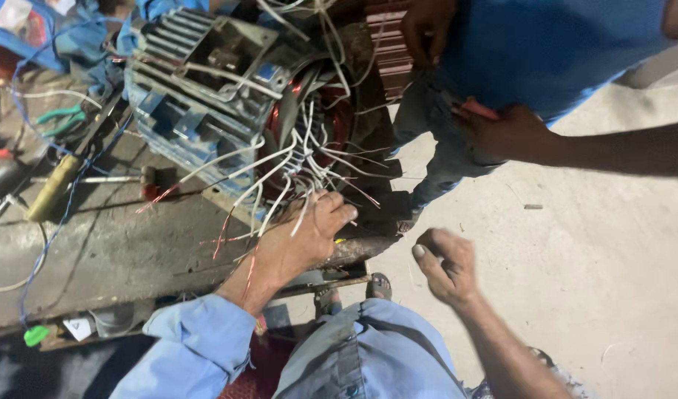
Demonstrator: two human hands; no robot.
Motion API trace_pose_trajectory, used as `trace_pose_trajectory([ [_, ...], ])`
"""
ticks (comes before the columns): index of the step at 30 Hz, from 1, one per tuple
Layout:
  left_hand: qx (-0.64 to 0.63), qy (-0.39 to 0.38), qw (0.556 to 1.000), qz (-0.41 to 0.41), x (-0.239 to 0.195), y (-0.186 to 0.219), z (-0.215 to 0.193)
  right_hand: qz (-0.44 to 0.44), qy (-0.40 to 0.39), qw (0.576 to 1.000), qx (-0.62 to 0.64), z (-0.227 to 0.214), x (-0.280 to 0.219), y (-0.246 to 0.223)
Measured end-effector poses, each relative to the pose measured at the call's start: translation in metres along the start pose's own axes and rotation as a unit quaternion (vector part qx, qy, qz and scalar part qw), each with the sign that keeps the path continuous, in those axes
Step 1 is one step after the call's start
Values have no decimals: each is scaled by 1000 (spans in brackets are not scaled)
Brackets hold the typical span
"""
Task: The person uses a hammer to tap and adjust wires on an electric motor stator while another person assists by holding and arranging the wires. The work is performed on a cluttered workbench in a workshop setting.
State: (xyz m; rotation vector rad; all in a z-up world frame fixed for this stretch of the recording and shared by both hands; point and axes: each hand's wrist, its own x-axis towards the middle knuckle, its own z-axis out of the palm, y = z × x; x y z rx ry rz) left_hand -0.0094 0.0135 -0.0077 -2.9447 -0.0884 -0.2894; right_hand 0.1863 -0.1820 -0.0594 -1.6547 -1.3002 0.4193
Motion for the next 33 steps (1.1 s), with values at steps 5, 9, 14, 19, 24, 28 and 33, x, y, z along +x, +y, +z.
trace_pose_trajectory([
  [5, -219, -35, 965, -138, 6, 8, -9, -196, -122, 901, -367, -1, 53, -42],
  [9, -199, 15, 972, -121, 5, 7, -1, -251, -186, 862, -400, 13, 77, -61],
  [14, -254, 4, 959, -123, -3, 5, 16, -238, -258, 839, -417, -5, 60, -47],
  [19, -150, 133, 978, -51, -7, 4, 24, -123, -114, 955, -245, -11, 25, -28],
  [24, -193, 112, 972, -72, -6, 4, 24, 132, -71, 984, 98, 56, 16, -4],
  [28, -156, 93, 983, -43, -4, 2, 17, 249, -8, 905, 345, 92, 15, 17],
  [33, 29, -10, 998, 50, -5, 0, 18, 298, 47, 919, 254, 36, -16, 14],
])
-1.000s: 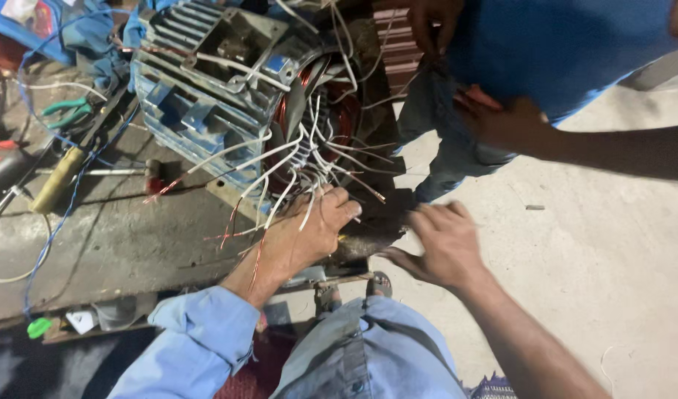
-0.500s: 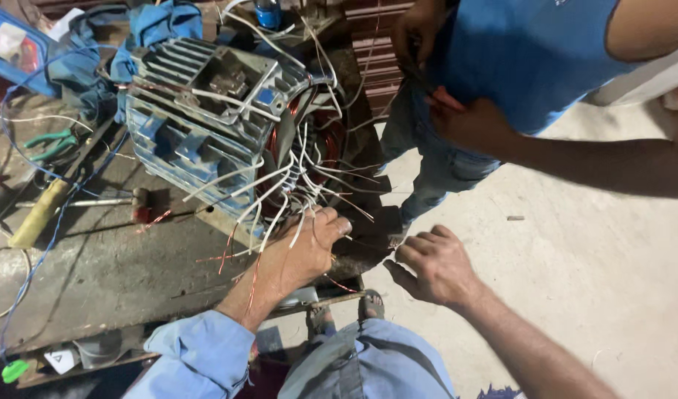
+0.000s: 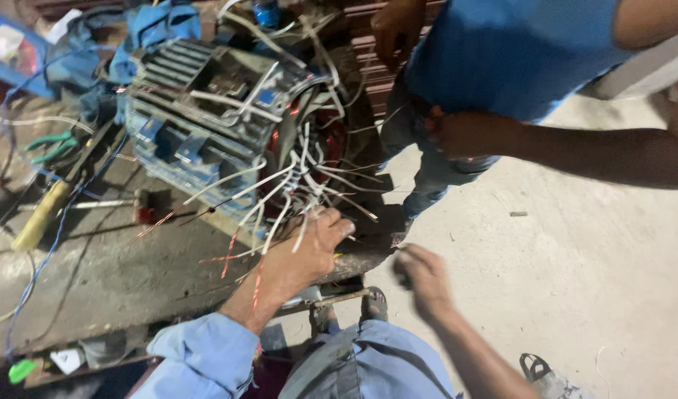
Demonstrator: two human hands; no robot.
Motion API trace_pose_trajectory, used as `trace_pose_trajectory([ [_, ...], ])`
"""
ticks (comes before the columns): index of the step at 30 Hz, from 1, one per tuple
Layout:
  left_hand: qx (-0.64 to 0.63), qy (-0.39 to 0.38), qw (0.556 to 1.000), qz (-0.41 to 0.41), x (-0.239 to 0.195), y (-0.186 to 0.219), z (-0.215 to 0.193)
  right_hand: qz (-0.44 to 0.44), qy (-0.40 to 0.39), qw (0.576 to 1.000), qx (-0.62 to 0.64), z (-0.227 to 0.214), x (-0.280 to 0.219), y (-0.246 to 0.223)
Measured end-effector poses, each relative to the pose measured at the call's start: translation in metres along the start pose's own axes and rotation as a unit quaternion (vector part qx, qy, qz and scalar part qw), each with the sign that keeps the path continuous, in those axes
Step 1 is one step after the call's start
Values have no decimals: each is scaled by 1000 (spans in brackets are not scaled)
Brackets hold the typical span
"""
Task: The person uses a hammer to tap and adjust wires on an electric motor stator while another person assists by holding and arranging the wires. The work is performed on a cluttered workbench in a workshop setting.
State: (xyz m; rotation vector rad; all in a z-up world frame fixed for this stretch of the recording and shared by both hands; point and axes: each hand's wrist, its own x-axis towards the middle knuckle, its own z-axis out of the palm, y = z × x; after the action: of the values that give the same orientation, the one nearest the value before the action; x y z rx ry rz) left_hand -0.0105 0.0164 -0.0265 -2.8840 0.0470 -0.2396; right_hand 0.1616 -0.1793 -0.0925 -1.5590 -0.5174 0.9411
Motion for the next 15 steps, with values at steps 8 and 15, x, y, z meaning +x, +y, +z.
trace_pose_trajectory([
  [8, -254, 86, 953, -141, 0, 6, 10, -415, -130, 632, -641, 20, 30, -101],
  [15, -256, 3, 957, -136, 3, 3, 10, -484, -180, 569, -640, 26, 29, -118],
])
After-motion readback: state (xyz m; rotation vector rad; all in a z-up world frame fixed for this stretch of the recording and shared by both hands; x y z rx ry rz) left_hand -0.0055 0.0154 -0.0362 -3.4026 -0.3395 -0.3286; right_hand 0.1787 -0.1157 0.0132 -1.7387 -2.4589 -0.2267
